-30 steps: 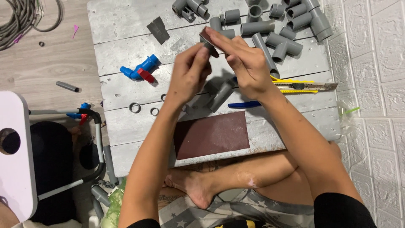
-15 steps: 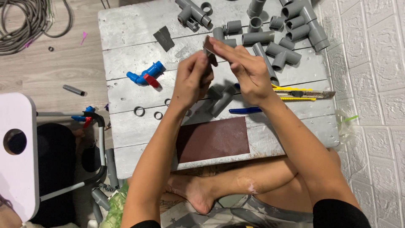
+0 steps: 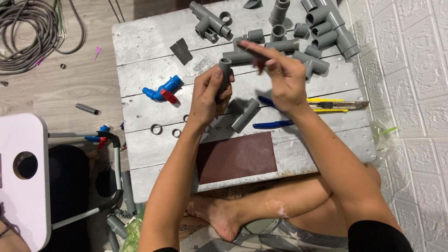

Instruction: The person sits on the floor and sands the edges of gray PVC pipes and fittings using a piece of sandpaper. They repeatedly rub the pipe ends against the sandpaper, inspect the pieces, and place them on a white table alongside other tools and parts.

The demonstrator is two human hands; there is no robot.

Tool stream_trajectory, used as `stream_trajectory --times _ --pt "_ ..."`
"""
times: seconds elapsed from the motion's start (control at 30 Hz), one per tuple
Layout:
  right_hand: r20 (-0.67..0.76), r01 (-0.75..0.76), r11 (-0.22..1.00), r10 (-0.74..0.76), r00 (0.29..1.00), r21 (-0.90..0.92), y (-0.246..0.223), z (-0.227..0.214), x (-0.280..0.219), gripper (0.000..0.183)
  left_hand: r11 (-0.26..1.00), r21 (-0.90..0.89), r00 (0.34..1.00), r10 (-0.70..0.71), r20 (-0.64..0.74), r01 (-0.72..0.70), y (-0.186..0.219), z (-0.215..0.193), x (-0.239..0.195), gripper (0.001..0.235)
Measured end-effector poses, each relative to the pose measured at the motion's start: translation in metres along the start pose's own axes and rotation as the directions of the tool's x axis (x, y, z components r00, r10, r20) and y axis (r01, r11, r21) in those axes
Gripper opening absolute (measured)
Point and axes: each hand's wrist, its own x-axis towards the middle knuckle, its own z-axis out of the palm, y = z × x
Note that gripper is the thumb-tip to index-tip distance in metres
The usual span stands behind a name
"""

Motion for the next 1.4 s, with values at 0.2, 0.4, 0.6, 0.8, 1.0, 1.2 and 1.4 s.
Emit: stream_trajectory --times 0.2,0.4,0.6,0.8,1.0,1.2,1.4 --pt "0.003 0.253 0.968 -0.253 0.968 0.006 -0.004 0.019 0.007 0.035 0.999 0.010 0.999 0.032 0.010 -0.033 -0.057 -0.023 0.009 0.042" --pt "0.009 0.191 0.980 -0.192 0.981 0.050 0.020 0.017 -0.002 0.038 0.999 0.040 1.000 -0.001 0.010 0.001 -0.064 -0.011 0.013 0.041" --pt "0.017 0.198 0.980 -0.197 0.980 -0.005 -0.009 0.014 0.012 0.039 0.974 0.145 0.984 0.167 0.058 -0.174 -0.035 0.005 0.007 0.042" --pt "0.052 0.013 0.916 0.008 0.999 -0.400 0.021 -0.016 0.015 0.020 0.945 0.196 0.963 0.245 0.111 -0.263 -0.005 0.019 -0.004 0.042" --pt "0.078 0.024 0.907 0.010 0.997 -0.419 -0.021 -0.036 0.021 0.019 0.934 0.187 0.949 0.279 0.148 -0.304 0.019 0.022 -0.014 0.038" --pt "0.261 0.110 0.972 -0.054 0.964 -0.207 -0.108 -0.030 0.023 0.018 0.921 0.277 0.957 0.232 0.174 -0.273 0.063 0.026 -0.032 0.038" --pt "0.304 0.160 0.978 -0.114 0.946 -0.132 -0.131 -0.015 -0.005 0.037 0.934 0.251 0.968 0.241 0.075 -0.253 0.054 0.041 -0.074 0.035"
